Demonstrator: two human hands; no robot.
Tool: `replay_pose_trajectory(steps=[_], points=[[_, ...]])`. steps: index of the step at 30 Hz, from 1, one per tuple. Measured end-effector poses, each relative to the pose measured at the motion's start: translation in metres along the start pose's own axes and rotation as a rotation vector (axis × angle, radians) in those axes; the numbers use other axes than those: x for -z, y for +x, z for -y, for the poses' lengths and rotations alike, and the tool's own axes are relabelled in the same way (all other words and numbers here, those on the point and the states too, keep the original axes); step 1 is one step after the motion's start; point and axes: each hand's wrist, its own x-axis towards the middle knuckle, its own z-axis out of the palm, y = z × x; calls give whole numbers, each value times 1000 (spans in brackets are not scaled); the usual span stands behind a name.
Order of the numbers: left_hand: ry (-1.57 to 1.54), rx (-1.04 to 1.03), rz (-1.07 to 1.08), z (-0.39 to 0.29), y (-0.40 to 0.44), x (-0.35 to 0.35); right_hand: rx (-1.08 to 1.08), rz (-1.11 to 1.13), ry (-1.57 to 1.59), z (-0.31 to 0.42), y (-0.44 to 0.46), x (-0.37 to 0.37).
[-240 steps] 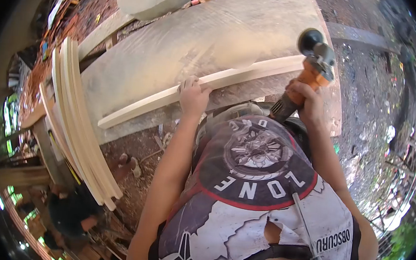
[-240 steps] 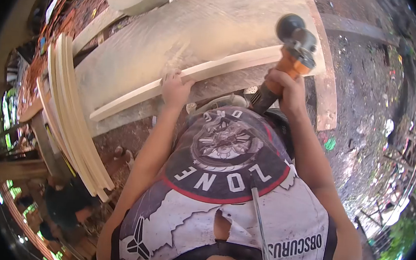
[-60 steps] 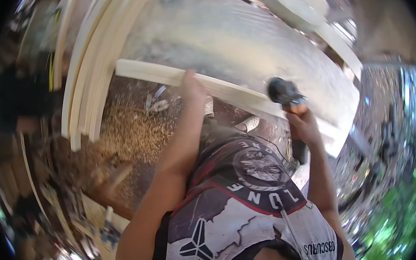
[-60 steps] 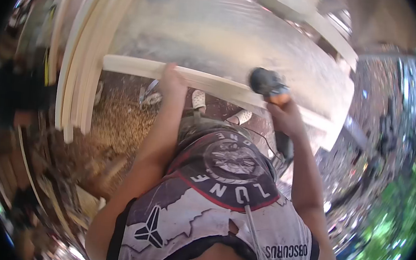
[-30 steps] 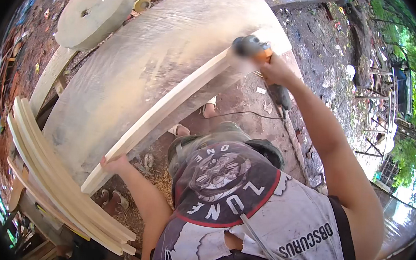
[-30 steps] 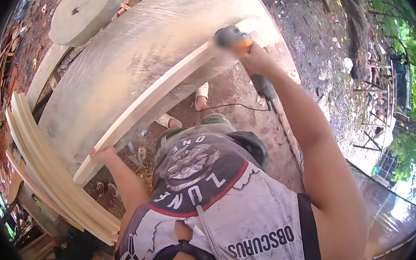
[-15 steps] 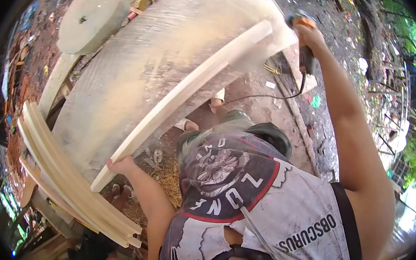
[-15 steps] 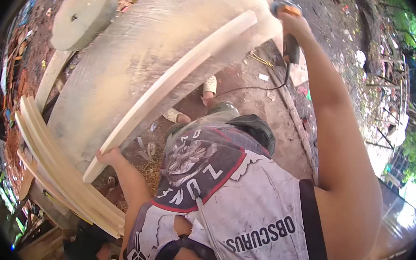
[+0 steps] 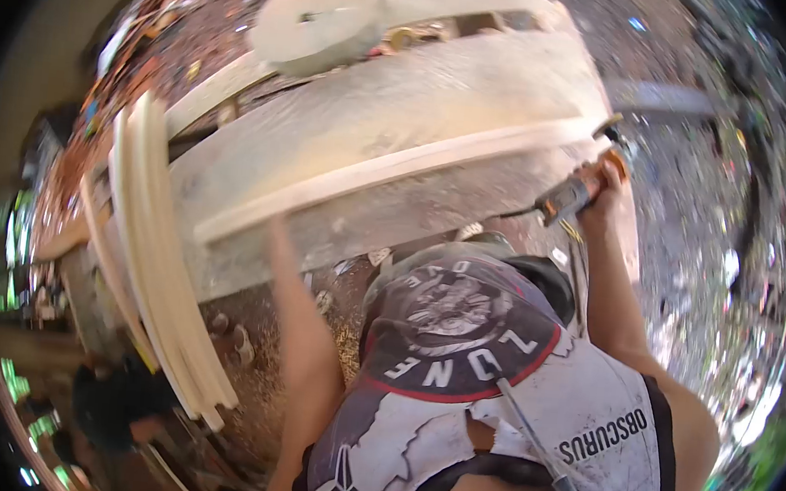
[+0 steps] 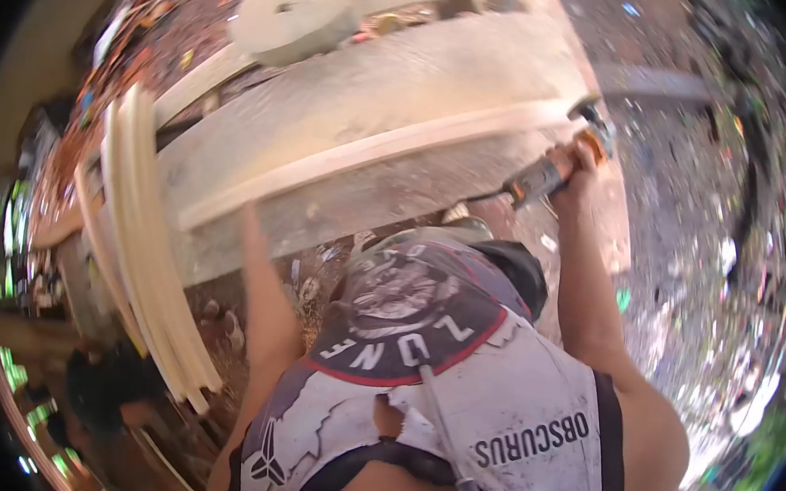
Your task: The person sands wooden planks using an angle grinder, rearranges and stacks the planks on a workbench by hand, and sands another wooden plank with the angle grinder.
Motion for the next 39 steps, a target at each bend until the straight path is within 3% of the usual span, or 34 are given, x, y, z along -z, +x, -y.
replay_pose_trajectory(steps=[1, 2, 3, 5, 6, 7, 8, 10, 12, 13, 15, 17, 19, 20, 21, 23, 24, 25, 26, 27, 28, 29, 31, 33, 34, 35, 36, 39], points=[[263, -247, -2, -25, -35, -33, -43, 106, 6, -15, 13, 4], [333, -444, 186, -9, -33, -58, -99, 307, 64, -28, 19, 4], [542, -418, 317, -33, -57, -95, -166, 509, 124, -39, 24, 1], [497, -445, 834, -69, -133, -147, -299, 918, 196, -56, 33, -16], [482, -273, 1086, -93, -172, -161, -258, 757, 70, -58, 13, -38], [585, -587, 1060, -93, -199, -180, -194, 594, -59, -51, -14, -58], [476, -728, 1081, -72, -209, -207, -198, 626, -91, -50, -15, -62], [536, -750, 1141, -71, -217, -215, -203, 668, -137, -44, -12, -65], [805, -541, 1126, -67, -196, -227, -213, 750, -121, -49, -10, -72], [762, -529, 1270, -92, -208, -207, -215, 773, -96, -43, -13, -73], [664, -558, 1178, -75, -213, -216, -243, 766, -21, -40, -11, -68], [568, -507, 1246, -73, -220, -221, -206, 820, 32, -35, -6, -60], [416, -286, 1498, -76, -227, -227, -203, 820, 94, -30, -4, -53], [420, -211, 1524, -82, -241, -239, -204, 824, 148, -19, -2, -49], [417, -220, 1528, -91, -250, -240, -186, 816, 204, -12, -9, -51], [638, -620, 1449, -108, -268, -243, -123, 793, 195, 1, -8, -47], [577, -815, 1346, -94, -270, -261, -115, 798, 191, 7, -7, -46], [573, -826, 1344, -93, -278, -265, -73, 558, 41, 12, -6, -45], [690, -1013, 1137, -96, -284, -268, -29, 321, -101, 15, -3, -44], [799, -1187, 911, -99, -287, -270, 17, 291, -236, 4, 26, -27], [852, -1255, 934, -98, -285, -278, -46, 213, -332, -2, 33, -22], [846, -1357, 1085, -82, -267, -304, -79, 206, -339, -3, 44, -9], [970, -1437, 1371, -116, -244, -285, -137, 39, -330, -9, 61, 13], [883, -1061, 1063, -104, -174, -285, -156, 79, -273, -6, 85, 51], [959, -1140, 713, -70, -109, -309, -183, 98, -239, 0, 83, 62], [967, -1300, 523, -66, -71, -280, -23, 184, -246, 2, 118, 100], [1190, -1021, 548, -64, -40, -258, -69, 179, -239, 8, 105, 97], [1137, -638, 450, -90, -48, -154, -47, 139, -292, 36, 29, 63]])
